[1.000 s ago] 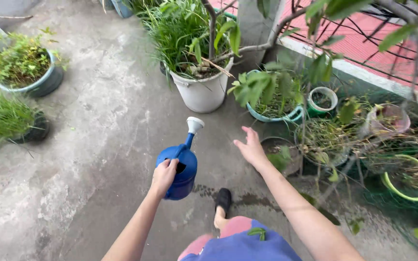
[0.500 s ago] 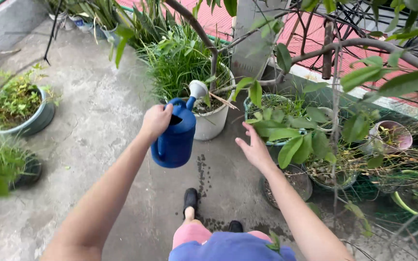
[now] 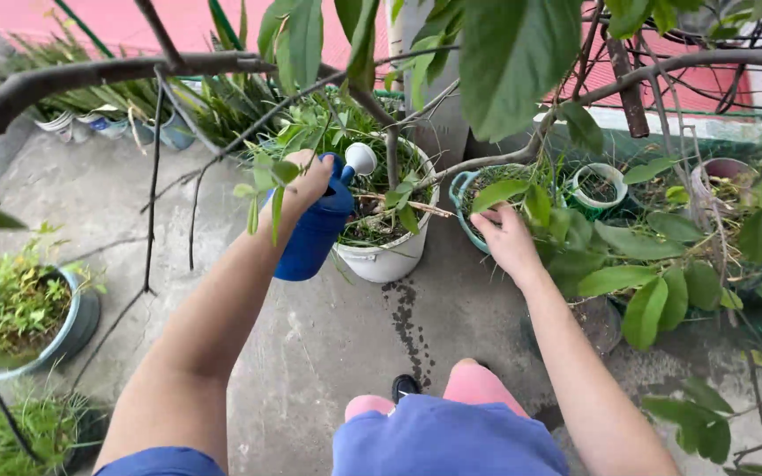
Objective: Watering several potted plants on a balcony and inspecting the soil.
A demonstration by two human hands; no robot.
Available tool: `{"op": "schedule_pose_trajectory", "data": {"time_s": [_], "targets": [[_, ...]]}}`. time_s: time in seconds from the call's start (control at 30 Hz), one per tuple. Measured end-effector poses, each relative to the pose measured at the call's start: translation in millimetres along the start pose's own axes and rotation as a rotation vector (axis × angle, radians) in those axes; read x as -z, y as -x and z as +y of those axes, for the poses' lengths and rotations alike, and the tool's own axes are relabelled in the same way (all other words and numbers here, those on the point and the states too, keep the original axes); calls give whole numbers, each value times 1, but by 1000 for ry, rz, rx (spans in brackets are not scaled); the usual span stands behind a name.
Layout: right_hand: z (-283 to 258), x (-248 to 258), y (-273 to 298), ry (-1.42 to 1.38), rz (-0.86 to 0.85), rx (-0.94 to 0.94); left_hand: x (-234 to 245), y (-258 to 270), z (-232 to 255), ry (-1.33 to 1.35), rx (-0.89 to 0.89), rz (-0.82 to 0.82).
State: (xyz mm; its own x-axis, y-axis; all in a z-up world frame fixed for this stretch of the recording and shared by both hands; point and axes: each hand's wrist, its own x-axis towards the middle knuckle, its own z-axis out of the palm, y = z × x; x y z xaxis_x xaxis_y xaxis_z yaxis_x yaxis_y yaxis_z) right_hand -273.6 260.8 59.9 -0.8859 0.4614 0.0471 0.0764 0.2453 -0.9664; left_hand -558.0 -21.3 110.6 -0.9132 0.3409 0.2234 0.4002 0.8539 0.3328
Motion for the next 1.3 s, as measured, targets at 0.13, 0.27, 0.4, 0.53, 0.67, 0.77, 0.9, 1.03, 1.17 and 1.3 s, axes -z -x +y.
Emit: {"op": "schedule_pose_trajectory", "data": {"time_s": [0.13, 0.27, 0.4, 0.53, 0.67, 0.77, 0.9, 1.03, 1.17, 1.3], "targets": [[-26, -32, -49, 258, -158, 137, 16, -20, -4, -97, -35, -110], [-19, -71, -121, 746, -334, 424, 21, -28, -13, -75, 40, -125], [3, -64, -146, 1239, -501, 493, 37, -26, -13, -21, -1, -5], [112, -51, -186, 1553, -509, 483, 47, -36, -28, -104, 174, -217], [21, -30, -162, 1710, -419, 566, 47, -48, -34, -167, 144, -199], [9, -6, -156, 1458, -370, 616, 54, -47, -17, -156, 146, -148], [39, -15, -173, 1659, -294, 609, 51, -49, -11, -147, 102, -72], [38, -5, -163, 1686, -261, 777, 47, -49, -12, -69, 40, -41], [112, -2, -203, 1587, -503, 785, 41, -51, -26, 2, 9, -138], [73, 5, -182, 1353, -285, 763, 24, -50, -47, -76, 3, -228]]}}
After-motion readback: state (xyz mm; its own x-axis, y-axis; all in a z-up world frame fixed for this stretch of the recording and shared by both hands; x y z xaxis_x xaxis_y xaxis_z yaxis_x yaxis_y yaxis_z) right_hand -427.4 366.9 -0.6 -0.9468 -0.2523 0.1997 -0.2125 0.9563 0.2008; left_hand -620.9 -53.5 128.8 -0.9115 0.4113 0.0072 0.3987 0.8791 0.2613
